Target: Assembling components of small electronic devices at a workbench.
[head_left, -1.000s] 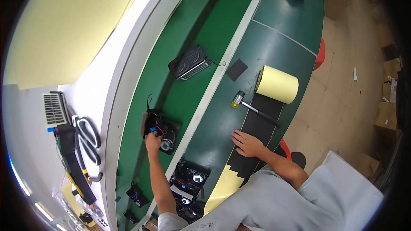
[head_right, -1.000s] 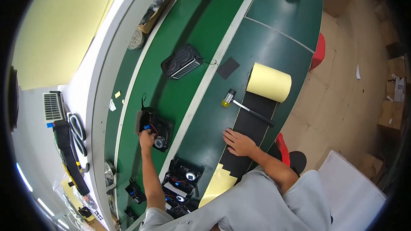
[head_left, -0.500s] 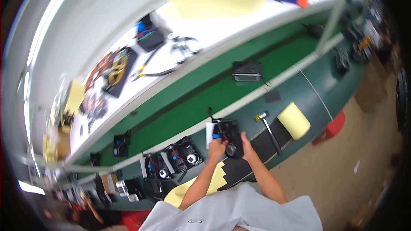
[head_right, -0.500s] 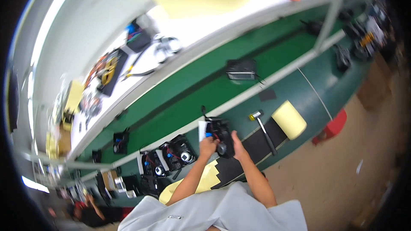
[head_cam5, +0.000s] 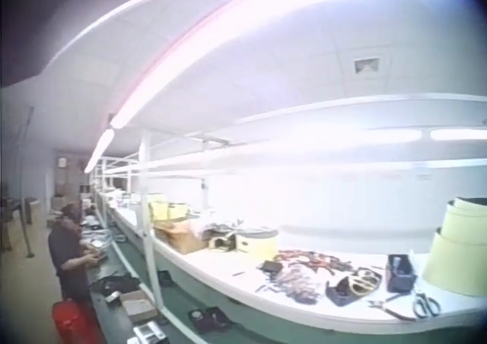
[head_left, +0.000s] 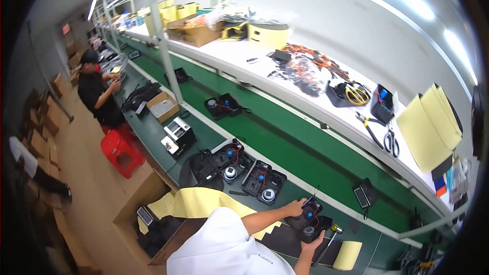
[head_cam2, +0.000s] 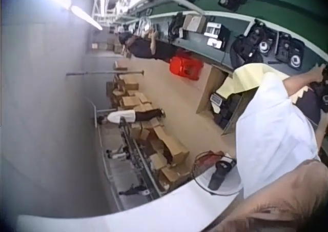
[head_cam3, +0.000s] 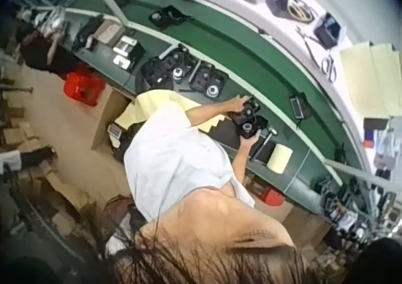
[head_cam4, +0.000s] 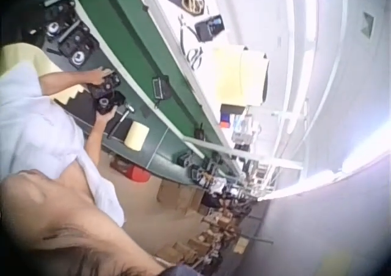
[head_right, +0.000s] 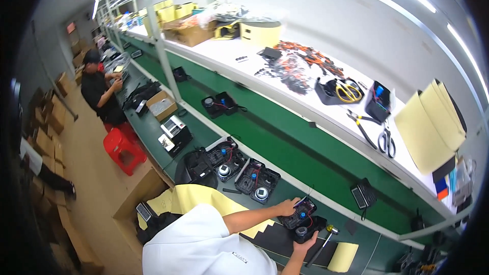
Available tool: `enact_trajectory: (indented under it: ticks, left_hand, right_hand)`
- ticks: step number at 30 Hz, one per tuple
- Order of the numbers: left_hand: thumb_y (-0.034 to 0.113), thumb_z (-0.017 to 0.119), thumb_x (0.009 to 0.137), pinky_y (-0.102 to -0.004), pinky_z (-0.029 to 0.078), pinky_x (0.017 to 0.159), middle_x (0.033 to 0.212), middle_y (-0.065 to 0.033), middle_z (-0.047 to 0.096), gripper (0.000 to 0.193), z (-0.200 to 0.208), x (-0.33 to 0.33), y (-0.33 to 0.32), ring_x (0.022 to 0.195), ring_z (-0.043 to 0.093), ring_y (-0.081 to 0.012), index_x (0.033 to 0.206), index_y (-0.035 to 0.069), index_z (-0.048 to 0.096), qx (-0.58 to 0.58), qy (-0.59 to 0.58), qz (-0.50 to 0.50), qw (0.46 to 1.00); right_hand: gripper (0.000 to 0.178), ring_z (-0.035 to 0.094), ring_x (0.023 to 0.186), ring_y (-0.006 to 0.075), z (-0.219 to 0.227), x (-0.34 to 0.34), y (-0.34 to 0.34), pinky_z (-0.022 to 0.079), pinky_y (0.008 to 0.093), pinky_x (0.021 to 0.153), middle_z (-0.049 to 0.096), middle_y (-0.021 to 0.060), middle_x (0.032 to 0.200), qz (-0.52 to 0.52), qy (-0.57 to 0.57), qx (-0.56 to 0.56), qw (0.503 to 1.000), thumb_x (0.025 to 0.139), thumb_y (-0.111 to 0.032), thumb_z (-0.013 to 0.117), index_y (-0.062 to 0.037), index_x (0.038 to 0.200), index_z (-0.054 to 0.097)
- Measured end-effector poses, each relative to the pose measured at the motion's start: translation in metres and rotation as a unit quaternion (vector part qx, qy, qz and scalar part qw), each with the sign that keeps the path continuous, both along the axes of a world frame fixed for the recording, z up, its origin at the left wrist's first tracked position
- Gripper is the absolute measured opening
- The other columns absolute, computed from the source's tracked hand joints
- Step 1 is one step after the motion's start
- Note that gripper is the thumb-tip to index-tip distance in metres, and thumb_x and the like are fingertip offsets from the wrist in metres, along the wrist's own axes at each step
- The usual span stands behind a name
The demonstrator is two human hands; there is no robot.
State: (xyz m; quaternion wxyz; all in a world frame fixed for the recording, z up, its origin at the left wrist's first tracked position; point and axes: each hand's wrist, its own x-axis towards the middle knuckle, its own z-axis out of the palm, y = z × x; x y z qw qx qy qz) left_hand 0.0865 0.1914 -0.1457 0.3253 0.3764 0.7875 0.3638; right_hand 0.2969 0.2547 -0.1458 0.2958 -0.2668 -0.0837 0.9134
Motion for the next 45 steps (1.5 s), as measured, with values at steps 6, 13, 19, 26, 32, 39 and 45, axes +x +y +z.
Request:
enact_trajectory:
  ticks: [6, 13, 19, 26, 32, 39, 45]
  left_hand:
    - [0.009, 0.056, 0.081, -0.056, 0.05, 0.084, 0.103, -0.0374, 0.062, 0.073, -0.009, 0.033, -0.025, 0.094, 0.063, -0.0521, 0.147, 0.008, 0.024, -0.002, -0.044, 0.062, 0.997]
    - [0.012, 0.061, 0.088, -0.0408, 0.057, 0.046, 0.113, -0.033, 0.057, 0.066, 0.036, 0.032, -0.046, 0.064, 0.068, -0.0364, 0.14, 0.002, 0.023, 0.095, -0.169, 0.141, 0.971]
    - [0.009, 0.06, 0.088, -0.049, 0.036, 0.108, 0.137, -0.0236, 0.046, 0.043, 0.05, 0.002, -0.023, 0.129, 0.044, -0.0435, 0.129, 0.003, 0.05, 0.197, 0.197, 0.035, 0.96]
    - [0.006, 0.067, 0.074, -0.0541, 0.028, 0.112, 0.144, -0.0171, 0.045, 0.049, 0.047, 0.004, 0.019, 0.139, 0.035, -0.0362, 0.121, 0.018, 0.066, 0.126, 0.362, -0.162, 0.909]
    - [0.008, 0.067, 0.077, -0.0556, 0.027, 0.111, 0.144, -0.0123, 0.045, 0.038, 0.013, 0.005, 0.022, 0.14, 0.033, -0.0341, 0.112, 0.024, 0.073, 0.133, 0.329, -0.137, 0.925]
    - [0.012, 0.066, 0.076, -0.0569, 0.028, 0.109, 0.134, -0.0092, 0.055, 0.016, 0.01, 0.005, 0.025, 0.137, 0.036, -0.0322, 0.085, 0.017, 0.079, 0.146, 0.311, -0.134, 0.929]
    - [0.017, 0.067, 0.074, -0.0579, 0.027, 0.11, 0.132, -0.0111, 0.06, 0.014, -0.003, 0.007, 0.034, 0.137, 0.035, -0.0384, 0.08, 0.012, 0.079, 0.049, 0.41, -0.176, 0.894]
  right_hand:
    - [0.049, 0.06, 0.114, 0.0267, -0.009, -0.012, 0.037, 0.048, 0.0445, 0.099, 0.062, 0.0081, 0.126, -0.053, -0.152, 0.093, 0.983, 0.092, -0.039, 0.062, -0.0137, 0.133, 0.055]
    - [0.029, 0.059, 0.078, 0.0147, 0.023, -0.054, 0.057, 0.051, 0.0314, 0.068, 0.059, 0.0016, 0.091, -0.081, -0.217, 0.248, 0.941, 0.091, -0.025, 0.065, -0.0097, 0.114, 0.057]
    - [0.036, 0.065, 0.096, 0.0177, 0.053, -0.061, 0.044, 0.054, 0.0345, 0.081, 0.063, 0.0038, 0.108, 0.014, -0.185, 0.211, 0.96, 0.096, -0.028, 0.059, -0.0117, 0.127, 0.052]
    - [0.032, 0.065, 0.097, 0.0207, 0.035, -0.046, 0.039, 0.053, 0.039, 0.086, 0.064, 0.0047, 0.11, 0.009, -0.133, 0.129, 0.983, 0.097, -0.03, 0.058, -0.0135, 0.124, 0.053]
    - [0.039, 0.067, 0.101, 0.0242, 0.072, -0.048, 0.016, 0.052, 0.0412, 0.092, 0.069, 0.0076, 0.115, 0.016, -0.121, 0.071, 0.99, 0.098, -0.039, 0.054, -0.0092, 0.121, 0.062]
    - [0.037, 0.066, 0.101, 0.0241, 0.07, -0.036, 0.005, 0.052, 0.0411, 0.092, 0.068, 0.0063, 0.115, 0.023, -0.158, 0.057, 0.986, 0.096, -0.036, 0.059, -0.0107, 0.123, 0.061]
    - [0.082, 0.059, 0.108, 0.0241, 0.07, -0.065, 0.0, 0.047, 0.0358, 0.089, 0.056, 0.0152, 0.128, 0.003, -0.421, 0.267, 0.867, 0.089, -0.037, 0.071, -0.0066, 0.151, 0.027]
